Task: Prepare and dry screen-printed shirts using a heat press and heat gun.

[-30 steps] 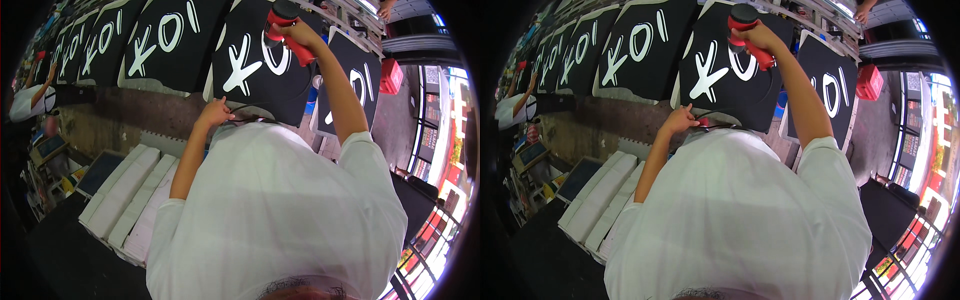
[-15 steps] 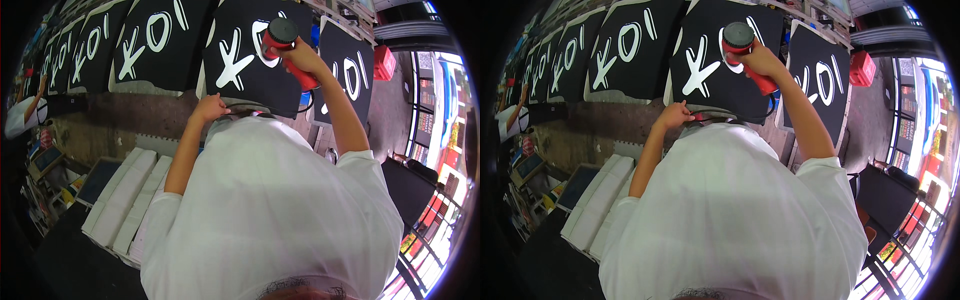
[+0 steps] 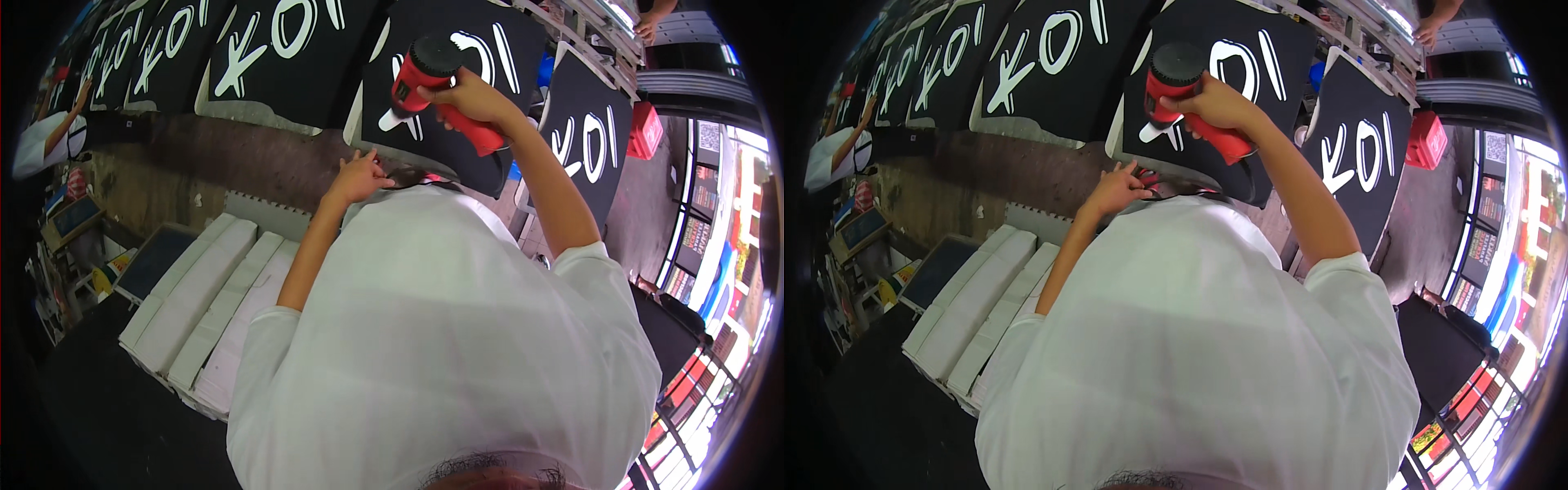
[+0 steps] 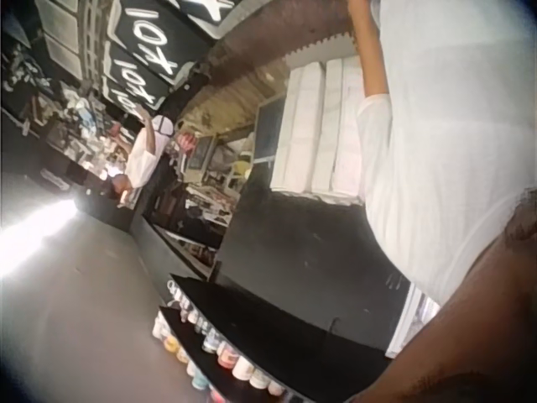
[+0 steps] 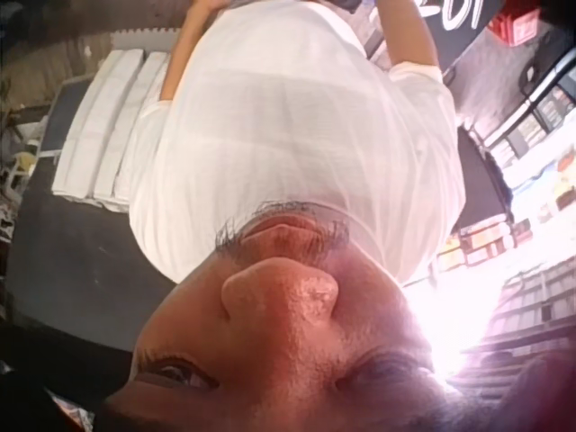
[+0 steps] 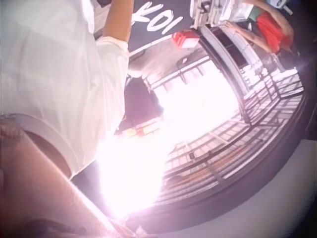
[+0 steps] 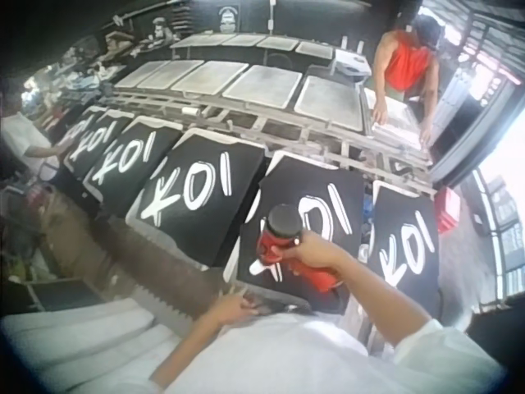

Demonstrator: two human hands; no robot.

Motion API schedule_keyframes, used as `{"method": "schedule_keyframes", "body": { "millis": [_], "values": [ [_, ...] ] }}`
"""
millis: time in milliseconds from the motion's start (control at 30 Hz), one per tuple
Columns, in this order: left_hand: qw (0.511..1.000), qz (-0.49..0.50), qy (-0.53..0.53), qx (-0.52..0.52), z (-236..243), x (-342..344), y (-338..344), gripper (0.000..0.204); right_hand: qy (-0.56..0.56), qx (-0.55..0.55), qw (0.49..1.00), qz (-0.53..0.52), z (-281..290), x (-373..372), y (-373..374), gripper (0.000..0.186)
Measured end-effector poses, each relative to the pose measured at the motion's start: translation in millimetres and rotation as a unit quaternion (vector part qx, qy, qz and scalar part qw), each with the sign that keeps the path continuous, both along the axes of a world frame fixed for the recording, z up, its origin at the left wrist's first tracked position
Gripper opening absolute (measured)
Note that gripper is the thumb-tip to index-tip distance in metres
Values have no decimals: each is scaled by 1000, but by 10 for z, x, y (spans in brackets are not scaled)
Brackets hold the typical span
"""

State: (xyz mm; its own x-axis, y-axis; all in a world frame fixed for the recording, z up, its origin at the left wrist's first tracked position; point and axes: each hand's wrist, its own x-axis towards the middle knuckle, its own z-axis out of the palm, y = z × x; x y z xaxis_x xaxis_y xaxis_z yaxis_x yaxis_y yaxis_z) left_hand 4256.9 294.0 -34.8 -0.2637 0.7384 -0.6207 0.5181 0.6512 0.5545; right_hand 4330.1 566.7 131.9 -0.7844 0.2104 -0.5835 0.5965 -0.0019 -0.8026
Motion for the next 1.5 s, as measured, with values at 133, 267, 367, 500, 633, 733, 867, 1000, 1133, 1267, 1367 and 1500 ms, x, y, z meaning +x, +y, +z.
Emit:
{"method": "schedule_keyframes", "body": {
  "millis": [133,267,367,500,633,733,867,1000,1133,1267,1367,1500],
  "values": [
    [1000,-10,-11,12,-23,6,-126,46,22,107,992,65,-122,-124,-288,93],
    [999,-2,-27,45,34,8,-142,44,-15,77,993,89,-157,-153,-349,94],
    [996,6,-34,78,94,45,-100,41,-13,130,988,84,-113,-67,-318,94],
    [992,-5,-69,110,148,56,2,37,-35,114,991,59,13,162,-239,89],
    [990,-18,-56,125,162,84,80,34,-54,68,995,42,77,363,-166,85],
    [988,-8,-35,147,144,99,121,33,-50,82,995,22,38,356,-88,84],
    [989,1,-5,150,83,38,179,33,-21,36,999,-3,-53,99,65,85],
    [993,-2,-8,116,14,-15,184,34,25,113,993,13,-123,-238,158,89],
    [994,-10,40,104,-32,34,164,33,34,140,989,37,-164,-490,292,92],
    [992,16,34,122,-14,78,187,33,61,161,985,26,-315,-688,340,91],
    [993,24,25,109,46,82,210,35,72,262,962,37,-411,-822,386,93],
    [993,20,17,115,94,82,236,36,68,127,990,-9,-417,-929,479,91]
  ]
}}
